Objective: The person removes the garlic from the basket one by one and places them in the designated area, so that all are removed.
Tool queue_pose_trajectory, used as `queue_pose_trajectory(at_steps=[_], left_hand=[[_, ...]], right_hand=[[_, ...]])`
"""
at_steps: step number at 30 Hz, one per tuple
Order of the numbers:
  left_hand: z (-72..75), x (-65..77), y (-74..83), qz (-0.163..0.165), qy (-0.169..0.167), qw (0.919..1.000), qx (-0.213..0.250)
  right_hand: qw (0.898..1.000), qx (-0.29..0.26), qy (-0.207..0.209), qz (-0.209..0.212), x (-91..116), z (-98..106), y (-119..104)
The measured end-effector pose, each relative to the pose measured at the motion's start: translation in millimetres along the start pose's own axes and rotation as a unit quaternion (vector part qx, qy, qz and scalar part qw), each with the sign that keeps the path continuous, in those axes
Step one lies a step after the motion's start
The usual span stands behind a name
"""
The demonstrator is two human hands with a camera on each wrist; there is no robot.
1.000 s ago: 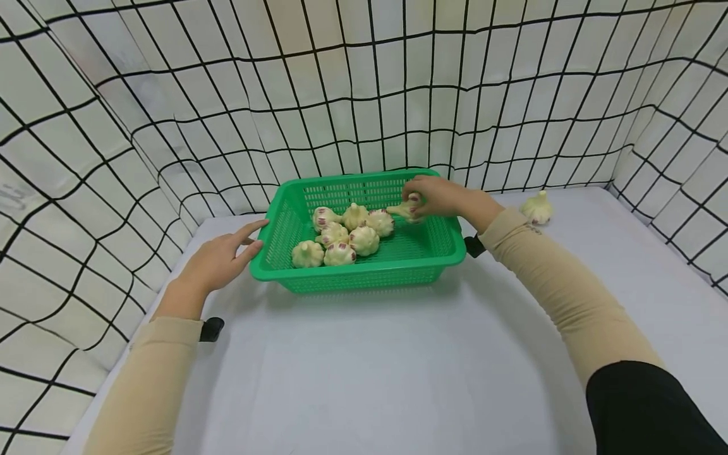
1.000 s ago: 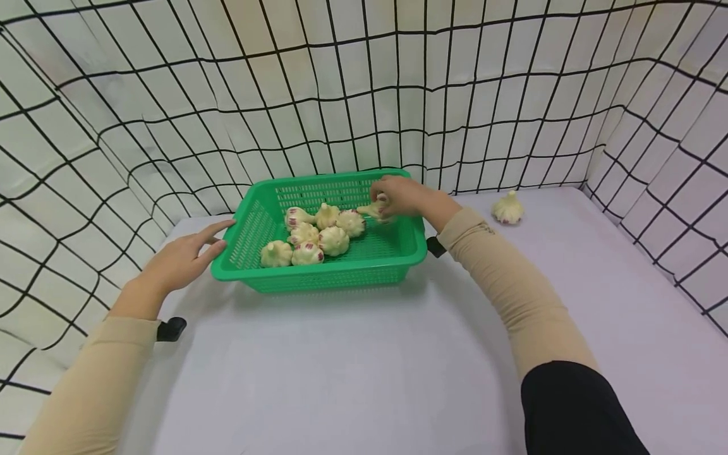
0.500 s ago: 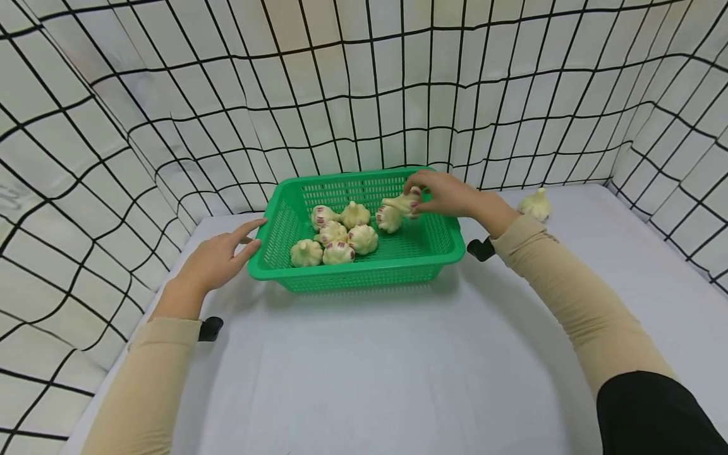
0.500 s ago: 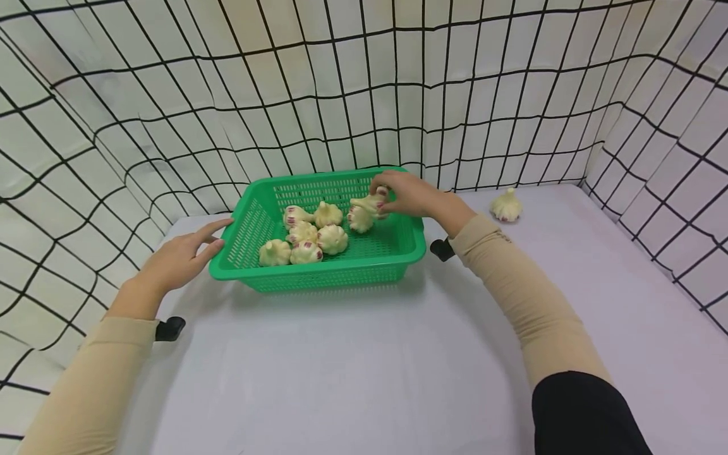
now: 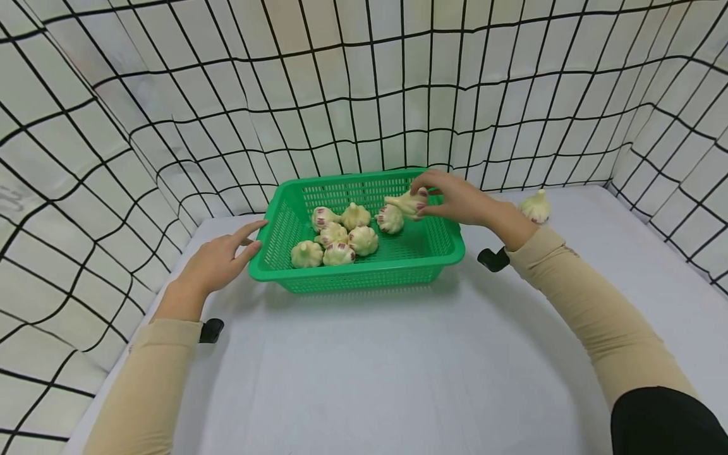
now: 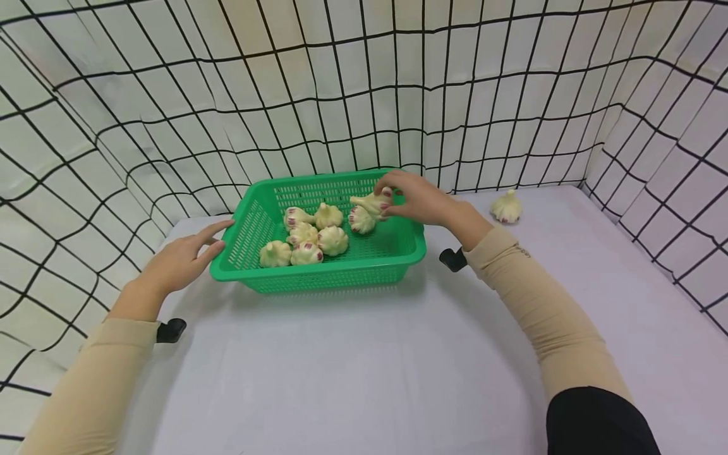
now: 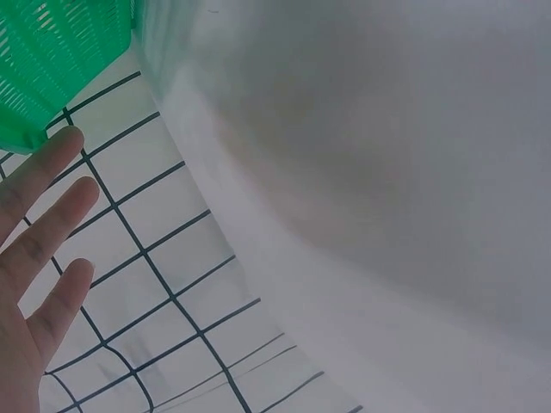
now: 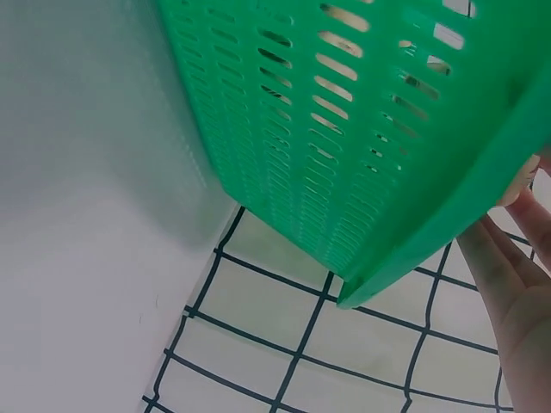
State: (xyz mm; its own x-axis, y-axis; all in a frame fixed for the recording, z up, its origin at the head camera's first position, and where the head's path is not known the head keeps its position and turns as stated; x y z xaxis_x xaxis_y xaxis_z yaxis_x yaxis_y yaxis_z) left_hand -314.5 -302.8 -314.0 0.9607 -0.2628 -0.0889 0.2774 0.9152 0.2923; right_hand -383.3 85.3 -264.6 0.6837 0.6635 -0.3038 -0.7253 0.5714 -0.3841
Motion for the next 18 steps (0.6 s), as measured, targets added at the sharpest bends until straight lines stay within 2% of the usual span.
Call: queue_pose_trajectory(at_steps=[8, 18], left_hand=[[-0.7, 0.7, 0.4, 0.003, 0.001, 1.0, 0.004], [-0.8, 0.1, -0.3, -0.003, 0.005, 1.0, 0.0]], right_hand=[[0.998, -0.015, 0.042, 0.032, 11, 8, -7], [0.992, -0.074, 0.097, 0.031, 32, 21, -9]])
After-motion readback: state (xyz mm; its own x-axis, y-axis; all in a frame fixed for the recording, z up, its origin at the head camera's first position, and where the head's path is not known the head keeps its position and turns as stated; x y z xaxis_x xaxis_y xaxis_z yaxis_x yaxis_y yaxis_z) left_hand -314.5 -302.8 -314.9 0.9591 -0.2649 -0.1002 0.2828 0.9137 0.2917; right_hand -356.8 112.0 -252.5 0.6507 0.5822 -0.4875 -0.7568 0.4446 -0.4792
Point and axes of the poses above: each hand's wrist, its own x-axis away from the middle knuckle, its own z-axis out of the back of the hand, y = z × x, the point moved 8 cm from there along -x, towards the middle knuckle, and after that the axes turned 5 degrees about x, right-handed, at the moved point
